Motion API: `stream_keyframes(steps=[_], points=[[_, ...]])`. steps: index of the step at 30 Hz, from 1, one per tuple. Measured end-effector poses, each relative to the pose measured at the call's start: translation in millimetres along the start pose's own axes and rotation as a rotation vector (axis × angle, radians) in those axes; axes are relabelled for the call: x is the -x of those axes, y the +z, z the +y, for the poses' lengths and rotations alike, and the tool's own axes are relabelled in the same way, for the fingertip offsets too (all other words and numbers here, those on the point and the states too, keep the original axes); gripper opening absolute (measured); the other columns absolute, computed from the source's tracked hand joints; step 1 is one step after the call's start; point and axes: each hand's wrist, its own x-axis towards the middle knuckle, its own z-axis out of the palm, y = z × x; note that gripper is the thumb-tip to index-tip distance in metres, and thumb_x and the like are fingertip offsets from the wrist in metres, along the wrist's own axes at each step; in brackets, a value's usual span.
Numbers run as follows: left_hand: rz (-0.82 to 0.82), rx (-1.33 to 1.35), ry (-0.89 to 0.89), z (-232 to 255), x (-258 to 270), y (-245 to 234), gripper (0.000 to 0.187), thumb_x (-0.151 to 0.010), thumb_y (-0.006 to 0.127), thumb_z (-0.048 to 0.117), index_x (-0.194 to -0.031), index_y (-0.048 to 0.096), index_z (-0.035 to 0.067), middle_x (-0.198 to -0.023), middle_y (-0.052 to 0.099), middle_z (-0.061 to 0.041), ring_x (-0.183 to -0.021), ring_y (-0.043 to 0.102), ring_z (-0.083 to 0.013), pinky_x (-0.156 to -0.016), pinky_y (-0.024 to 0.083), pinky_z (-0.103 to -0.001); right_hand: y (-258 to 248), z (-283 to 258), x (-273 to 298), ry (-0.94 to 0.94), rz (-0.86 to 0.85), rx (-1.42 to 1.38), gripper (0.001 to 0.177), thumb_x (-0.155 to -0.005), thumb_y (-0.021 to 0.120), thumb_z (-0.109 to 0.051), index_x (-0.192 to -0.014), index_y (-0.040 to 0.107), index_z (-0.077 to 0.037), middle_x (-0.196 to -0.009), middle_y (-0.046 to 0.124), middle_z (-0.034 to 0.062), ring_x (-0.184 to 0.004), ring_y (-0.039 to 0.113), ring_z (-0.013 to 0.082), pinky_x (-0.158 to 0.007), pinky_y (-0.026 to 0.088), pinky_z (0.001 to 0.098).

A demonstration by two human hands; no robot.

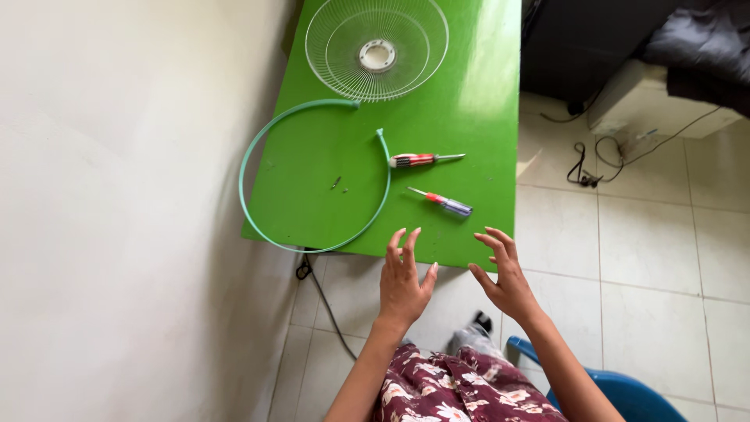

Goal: The person assembles a table fan by attaching a plastic ring to the metal cage using a screwdriver and screws. They tighten the screws to secure the ring and then place the assembled cage onto the fan base.

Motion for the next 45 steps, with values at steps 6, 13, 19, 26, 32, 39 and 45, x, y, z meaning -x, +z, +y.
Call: stream_keyframes(steps=[6,13,19,26,32,39,45], points=[[0.0,0.043,0.015,67,-8,63,0.078,-0.089,0.075,0.024,-0.154,0.032,0.017,-0.153,0.033,-0.018,-0.121,0.053,-0.0356,-0.101,0.047,-0.048,-76,51,11,-0.053,0.011,-0.006,0.052,-0.091,0.07,-0.019,-0.14,0.052,-0.013,-0.152,0.04,0.0131,-0.135,0.05,0.0318,-0.096,0.055,0.0444],[-0.061,0.06,0.057,156,-27,184,0.079,-0.087,0.077,0.025,-0.152,0.033,0.017,-0.151,0.033,-0.016,-0.12,0.054,-0.0357,-0.098,0.048,-0.05,-182,132,23,-0.009,0.048,-0.025,0.044,-0.092,0.07,-0.021,-0.134,0.059,-0.011,-0.147,0.048,0.0101,-0.125,0.061,0.0254,-0.095,0.056,0.0416],[-0.12,0.012,0.082,203,-55,238,0.075,-0.087,0.076,0.027,-0.149,0.036,0.016,-0.15,0.032,-0.014,-0.119,0.055,-0.0341,-0.094,0.048,-0.05,-246,170,16,-0.006,0.027,-0.055,0.041,-0.092,0.069,-0.023,-0.13,0.061,-0.01,-0.145,0.051,0.0089,-0.121,0.063,0.0222,-0.092,0.057,0.0401],[-0.143,0.021,0.047,225,-113,277,0.072,-0.088,0.075,0.028,-0.148,0.038,0.016,-0.152,0.031,-0.012,-0.114,0.058,-0.0324,-0.093,0.049,-0.049,-301,203,-26,-0.02,0.038,-0.073,0.034,-0.094,0.067,-0.021,-0.125,0.065,-0.01,-0.144,0.054,0.0089,-0.123,0.062,0.0233,-0.093,0.057,0.0401],[-0.136,0.017,0.025,228,-194,324,0.072,-0.087,0.076,0.027,-0.148,0.037,0.016,-0.152,0.03,-0.012,-0.116,0.056,-0.0337,-0.095,0.048,-0.05,-345,245,-94,-0.013,0.035,-0.032,0.033,-0.092,0.068,-0.021,-0.124,0.066,-0.011,-0.143,0.055,0.0075,-0.123,0.063,0.0227,-0.093,0.057,0.0389],[-0.115,0.066,0.048,247,-313,369,0.071,-0.087,0.076,0.027,-0.147,0.039,0.018,-0.153,0.03,-0.012,-0.119,0.055,-0.0332,-0.096,0.048,-0.05,-392,287,-196,-0.03,0.02,-0.028,0.03,-0.092,0.069,-0.018,-0.121,0.068,-0.011,-0.14,0.056,0.0069,-0.12,0.064,0.0209,-0.091,0.056,0.0372],[-0.109,0.012,0.069,252,-387,390,0.07,-0.089,0.075,0.029,-0.147,0.038,0.017,-0.151,0.031,-0.014,-0.119,0.056,-0.0314,-0.097,0.048,-0.05,-398,323,-269,-0.026,-0.049,-0.088,0.03,-0.092,0.069,-0.017,-0.121,0.068,-0.011,-0.14,0.057,0.006,-0.117,0.065,0.0193,-0.092,0.056,0.0353]])
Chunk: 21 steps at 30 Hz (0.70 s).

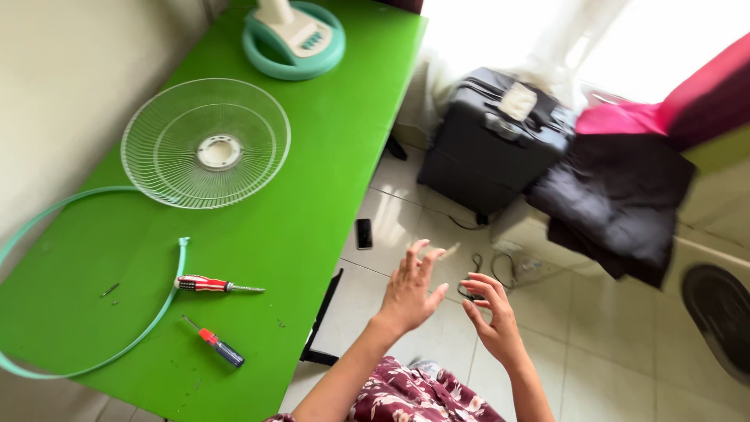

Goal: The person assembles a table fan by attaching a plastic ring to the metal cage using a screwdriver and screws. They tighten the screws to secure the ring and then place the assembled cage onto the fan base.

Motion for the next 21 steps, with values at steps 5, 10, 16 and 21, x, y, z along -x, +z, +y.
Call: stream_keyframes(steps=[5,10,16,21], points=[[0.046,-0.029,-0.139,-22,-28,4,0.069,-0.089,0.074,0.029,-0.147,0.039,0.017,-0.152,0.032,-0.015,-0.118,0.056,-0.032,-0.098,0.048,-0.05,2,29,-74,-0.049,-0.175,-0.056,0.03,-0.092,0.068,-0.016,-0.122,0.067,-0.011,-0.141,0.056,0.0063,-0.119,0.063,0.0191,-0.091,0.055,0.0355],[0.149,-0.078,-0.376,-55,-72,4,0.066,-0.089,0.074,0.03,-0.145,0.041,0.015,-0.154,0.03,-0.017,-0.125,0.053,-0.0346,-0.102,0.047,-0.049,-12,40,-168,-0.124,-0.353,-0.021,0.031,-0.093,0.068,-0.017,-0.123,0.066,-0.011,-0.143,0.054,0.0062,-0.12,0.062,0.0193,-0.095,0.053,0.0369],[0.334,-0.099,-0.534,-69,-122,3,0.062,-0.09,0.073,0.029,-0.142,0.044,0.013,-0.153,0.031,-0.018,-0.127,0.051,-0.0391,-0.099,0.048,-0.05,-17,45,-271,-0.255,-0.543,-0.007,0.032,-0.093,0.068,-0.019,-0.124,0.065,-0.01,-0.144,0.053,0.0068,-0.121,0.061,0.022,-0.095,0.053,0.0377],[0.442,-0.074,-0.693,-86,-127,16,0.058,-0.092,0.071,0.032,-0.142,0.045,0.015,-0.152,0.034,-0.015,-0.124,0.056,-0.0342,-0.101,0.049,-0.049,9,42,-329,-0.353,-0.748,0.031,0.034,-0.094,0.067,-0.022,-0.126,0.065,-0.011,-0.144,0.052,0.0071,-0.122,0.062,0.0224,-0.097,0.054,0.0388]])
